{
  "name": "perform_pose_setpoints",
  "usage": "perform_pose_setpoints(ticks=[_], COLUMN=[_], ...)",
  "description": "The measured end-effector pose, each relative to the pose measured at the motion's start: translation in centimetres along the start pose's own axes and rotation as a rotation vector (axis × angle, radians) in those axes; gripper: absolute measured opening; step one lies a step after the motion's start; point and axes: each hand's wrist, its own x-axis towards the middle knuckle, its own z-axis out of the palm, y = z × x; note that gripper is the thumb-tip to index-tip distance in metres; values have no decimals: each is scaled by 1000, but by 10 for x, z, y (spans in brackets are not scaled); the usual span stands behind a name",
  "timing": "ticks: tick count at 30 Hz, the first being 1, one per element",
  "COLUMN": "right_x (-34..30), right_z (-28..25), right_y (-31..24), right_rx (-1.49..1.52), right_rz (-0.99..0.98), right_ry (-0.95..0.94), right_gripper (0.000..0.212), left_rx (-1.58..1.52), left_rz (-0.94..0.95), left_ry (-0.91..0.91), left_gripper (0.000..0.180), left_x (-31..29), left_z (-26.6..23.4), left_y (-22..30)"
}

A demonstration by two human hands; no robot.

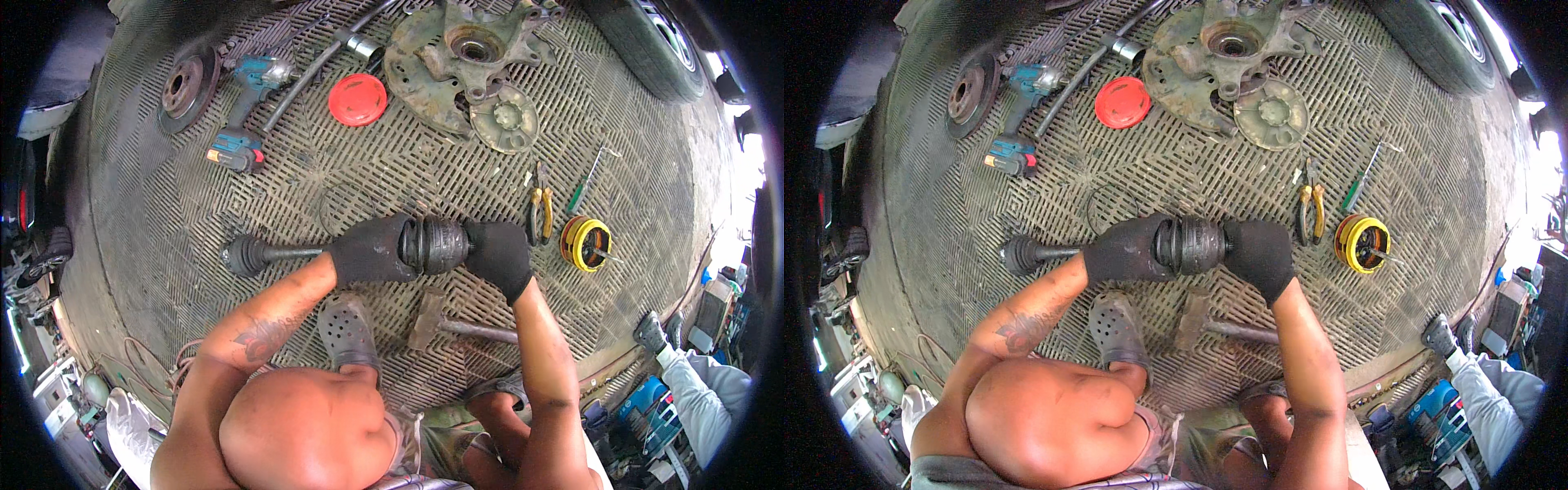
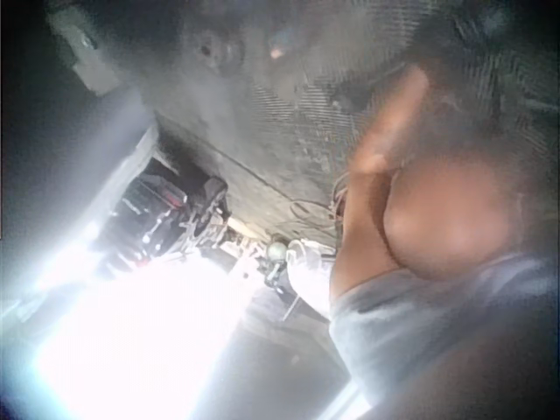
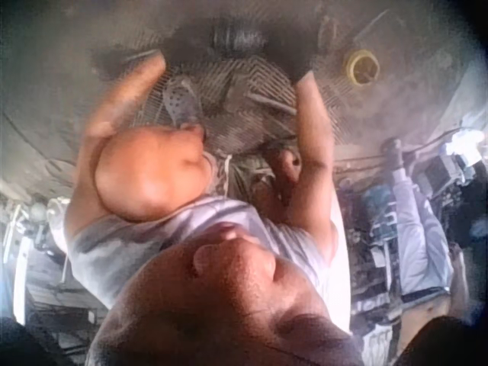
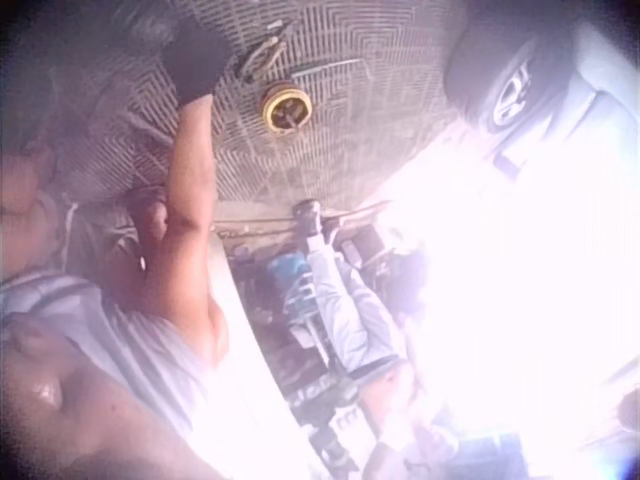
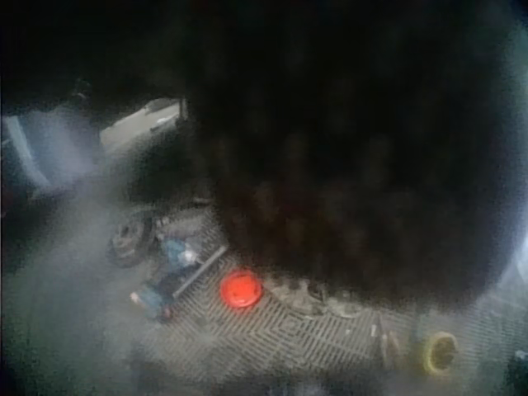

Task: The person applies grease to a car axle shaft using a small tool, spreading it over the joint area. The person rotates the shaft to coat different sides and then places the part on the floor.

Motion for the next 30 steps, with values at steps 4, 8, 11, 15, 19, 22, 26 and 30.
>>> perform_pose_setpoints(ticks=[4,8,11,15,19,22,26,30], right_x=[-13,-13,-11,-11,-9,1,6,4], right_z=[12,6,-7,-8,-4,0,10,-5], right_y=[-5,-18,-28,-34,-38,-30,-7,3], right_rx=[21,-4,-73,-126,-106,-95,-83,84], right_rz=[22,37,63,95,171,167,118,129], right_ry=[116,185,136,154,117,119,85,-18], right_gripper=[17,12,8,7,7,7,9,20], left_rx=[122,317,438,607,658,618,577,617], left_rz=[-31,-78,-16,-40,13,-89,-144,-37], left_ry=[30,92,192,302,421,360,273,413], left_gripper=[65,57,43,34,37,45,51,66], left_x=[4,4,5,0,5,12,25,9], left_z=[7,9,14,27,31,32,23,14], left_y=[-9,22,23,30,25,19,13,9])
